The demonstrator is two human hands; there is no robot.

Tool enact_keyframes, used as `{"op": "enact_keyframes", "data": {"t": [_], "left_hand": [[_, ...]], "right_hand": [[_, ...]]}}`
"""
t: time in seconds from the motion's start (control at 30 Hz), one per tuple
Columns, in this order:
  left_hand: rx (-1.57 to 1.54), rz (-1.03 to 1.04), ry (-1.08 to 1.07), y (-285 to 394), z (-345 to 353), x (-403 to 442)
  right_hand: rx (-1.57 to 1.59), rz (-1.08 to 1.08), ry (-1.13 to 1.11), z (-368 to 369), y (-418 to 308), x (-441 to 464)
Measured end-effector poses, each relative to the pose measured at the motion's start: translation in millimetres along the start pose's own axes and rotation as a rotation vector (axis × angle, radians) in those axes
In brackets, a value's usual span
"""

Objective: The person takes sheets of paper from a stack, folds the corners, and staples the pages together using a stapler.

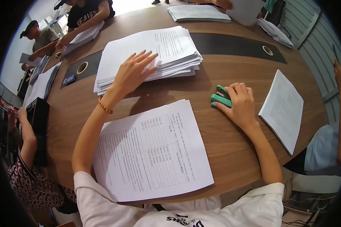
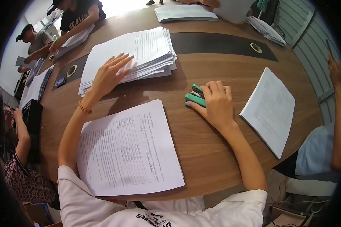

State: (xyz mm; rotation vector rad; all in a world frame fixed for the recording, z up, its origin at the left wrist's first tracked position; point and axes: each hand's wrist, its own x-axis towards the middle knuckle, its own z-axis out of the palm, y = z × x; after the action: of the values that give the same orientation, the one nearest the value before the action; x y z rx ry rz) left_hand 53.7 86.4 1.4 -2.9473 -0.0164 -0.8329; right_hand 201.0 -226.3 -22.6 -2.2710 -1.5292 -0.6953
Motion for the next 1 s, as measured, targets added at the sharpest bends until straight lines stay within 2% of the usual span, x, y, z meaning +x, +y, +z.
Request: {"op": "enact_keyframes", "data": {"t": [0.03,0.07,0.13,0.2,0.27,0.3,0.4,0.63,1.0], "left_hand": [[0.05,0.056,0.116,11,-6,-1],[0.047,0.056,0.112,24,-15,-7],[-0.688,-0.227,-0.163,59,-38,-23],[-0.698,-0.227,-0.188,84,-41,-40],[-0.704,-0.227,-0.209,90,-40,-45],[-0.778,-0.284,-0.28,89,-39,-45],[-0.871,-0.365,-0.373,90,-39,-47],[-0.95,-0.438,-0.362,92,-37,-51],[-1.025,-0.415,-0.276,95,-36,-50]], "right_hand": [[-0.007,-0.004,0.013,-1,0,0],[-0.013,-0.006,0.026,-1,0,-1],[0.011,0.0,0.089,-8,-8,3],[0.032,0.001,0.147,-11,-21,4],[0.388,0.052,0.094,-12,-42,1],[0.502,0.06,-0.039,-17,-53,-2],[0.63,0.053,-0.146,-15,-73,-11],[0.623,0.001,-0.155,-6,-74,-11],[0.608,0.002,-0.199,-9,-75,-11]]}}
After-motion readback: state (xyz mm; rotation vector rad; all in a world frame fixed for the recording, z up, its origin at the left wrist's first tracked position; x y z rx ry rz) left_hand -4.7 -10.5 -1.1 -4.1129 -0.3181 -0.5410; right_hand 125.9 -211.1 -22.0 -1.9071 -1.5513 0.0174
